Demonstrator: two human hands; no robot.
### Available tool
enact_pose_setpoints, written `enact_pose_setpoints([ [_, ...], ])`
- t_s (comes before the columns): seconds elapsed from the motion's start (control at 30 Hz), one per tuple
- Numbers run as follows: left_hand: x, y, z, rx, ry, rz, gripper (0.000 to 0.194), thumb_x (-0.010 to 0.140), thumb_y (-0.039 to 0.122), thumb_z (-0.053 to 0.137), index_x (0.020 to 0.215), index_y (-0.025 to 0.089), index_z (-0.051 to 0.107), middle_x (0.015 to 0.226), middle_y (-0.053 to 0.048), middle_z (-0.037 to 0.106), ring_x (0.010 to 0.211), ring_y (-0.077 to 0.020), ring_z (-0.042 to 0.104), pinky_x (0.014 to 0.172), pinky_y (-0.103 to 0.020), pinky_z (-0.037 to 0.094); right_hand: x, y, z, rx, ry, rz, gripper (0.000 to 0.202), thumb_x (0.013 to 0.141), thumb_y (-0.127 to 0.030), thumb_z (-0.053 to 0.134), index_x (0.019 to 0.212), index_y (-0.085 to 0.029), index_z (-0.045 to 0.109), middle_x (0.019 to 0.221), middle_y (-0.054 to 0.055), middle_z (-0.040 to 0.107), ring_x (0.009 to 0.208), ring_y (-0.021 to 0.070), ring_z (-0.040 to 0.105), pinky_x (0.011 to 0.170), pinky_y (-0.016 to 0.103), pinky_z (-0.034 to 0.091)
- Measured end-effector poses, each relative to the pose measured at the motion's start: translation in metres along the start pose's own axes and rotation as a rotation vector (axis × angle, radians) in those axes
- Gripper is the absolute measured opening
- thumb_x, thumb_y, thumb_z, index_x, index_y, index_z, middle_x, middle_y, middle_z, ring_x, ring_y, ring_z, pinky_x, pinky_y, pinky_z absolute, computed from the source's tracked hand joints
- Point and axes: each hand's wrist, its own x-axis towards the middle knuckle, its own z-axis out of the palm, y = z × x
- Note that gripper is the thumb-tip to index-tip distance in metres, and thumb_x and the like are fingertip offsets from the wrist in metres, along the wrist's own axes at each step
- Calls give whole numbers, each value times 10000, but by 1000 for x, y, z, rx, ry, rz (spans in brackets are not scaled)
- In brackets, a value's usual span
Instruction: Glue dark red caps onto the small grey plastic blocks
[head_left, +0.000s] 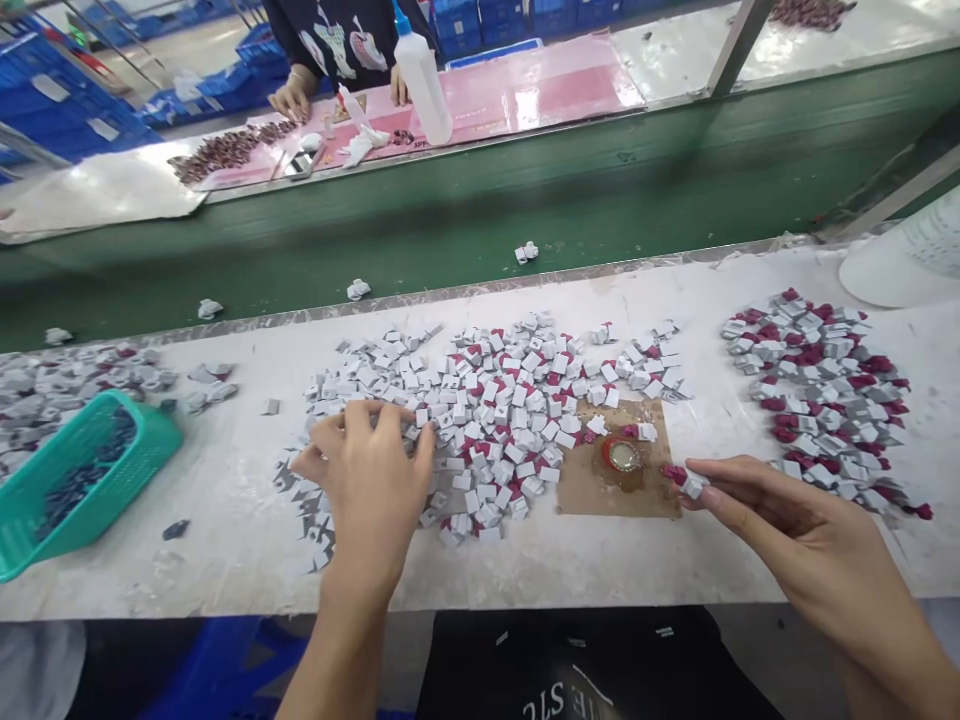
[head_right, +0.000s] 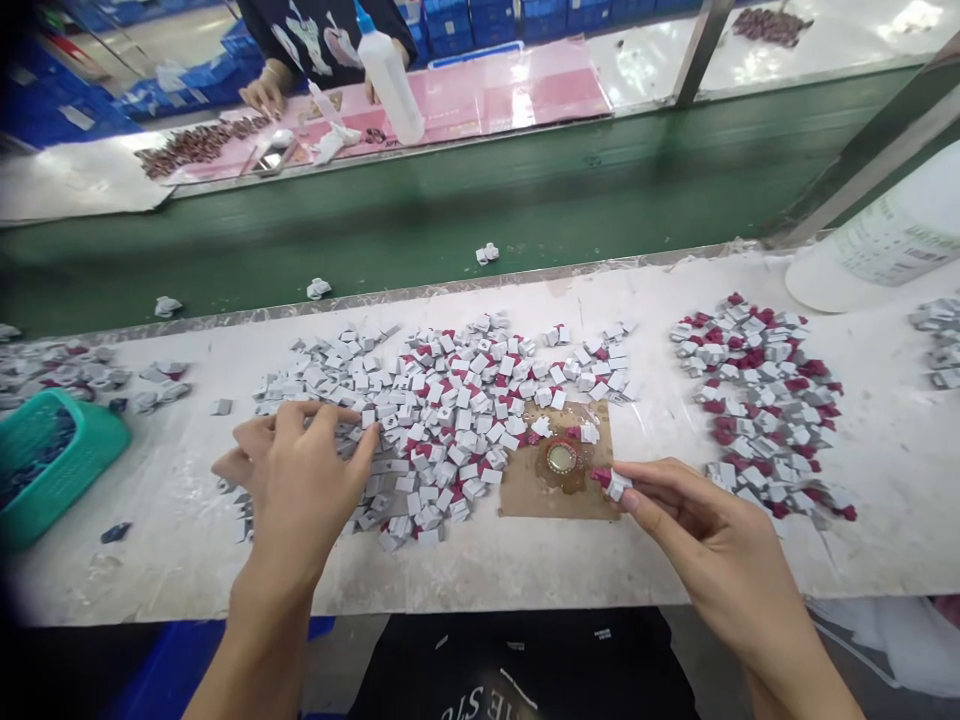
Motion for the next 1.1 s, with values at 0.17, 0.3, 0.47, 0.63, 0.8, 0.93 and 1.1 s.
enact_pose_setpoints([
  [0.17,7,6,1,-72,9,-49,325,1123,392,534,978,212,762,1341,-297,739,1378,-659,549,992,-864,455,1,-2,5,43,-14,20,181,931,-517,945,1049,-381,967,1006,57,926,844,311,895,668,385,763],
  [0.3,4,18,-18,-192,108,-82,216,1107,388,564,1059,248,722,1144,-186,821,1200,-514,742,1033,-767,551,-2,-10,14,41,34,-55,124,1007,-383,883,1110,-398,949,1083,37,918,991,299,888,824,424,764],
  [0.47,-39,46,-32,-632,-44,177,119,1070,311,732,1187,321,717,1024,-1,819,902,-256,803,839,-413,671,-5,-16,28,4,51,-141,155,1033,-291,852,1128,-380,937,1112,43,923,1034,316,884,879,484,752],
  [0.63,-84,83,0,-769,-288,515,180,1131,154,606,1172,280,729,998,-20,772,822,-215,763,730,-338,633,-5,-13,37,-27,46,-226,228,1052,-237,811,1152,-401,934,1136,31,932,1035,323,898,939,534,767],
  [0.8,-94,93,24,-637,-289,543,171,1184,219,570,1141,236,734,967,-45,740,812,-267,756,708,-385,619,-5,-7,41,-36,38,-252,267,1054,-191,797,1167,-391,931,1147,32,929,1044,307,897,916,507,772],
  [0.93,-97,91,25,-670,-336,523,137,1159,260,656,1275,220,717,1069,-69,763,882,-288,788,738,-409,659,-5,-5,43,-27,46,-254,280,1060,-174,792,1184,-386,927,1153,32,925,1051,295,893,908,489,769],
  [1.1,-97,89,19,-798,-328,471,228,1124,125,620,1266,254,743,1128,-69,790,979,-270,826,823,-403,706,-6,-7,42,-3,44,-231,273,1047,-166,813,1161,-381,936,1130,24,922,1046,278,882,947,475,750],
])
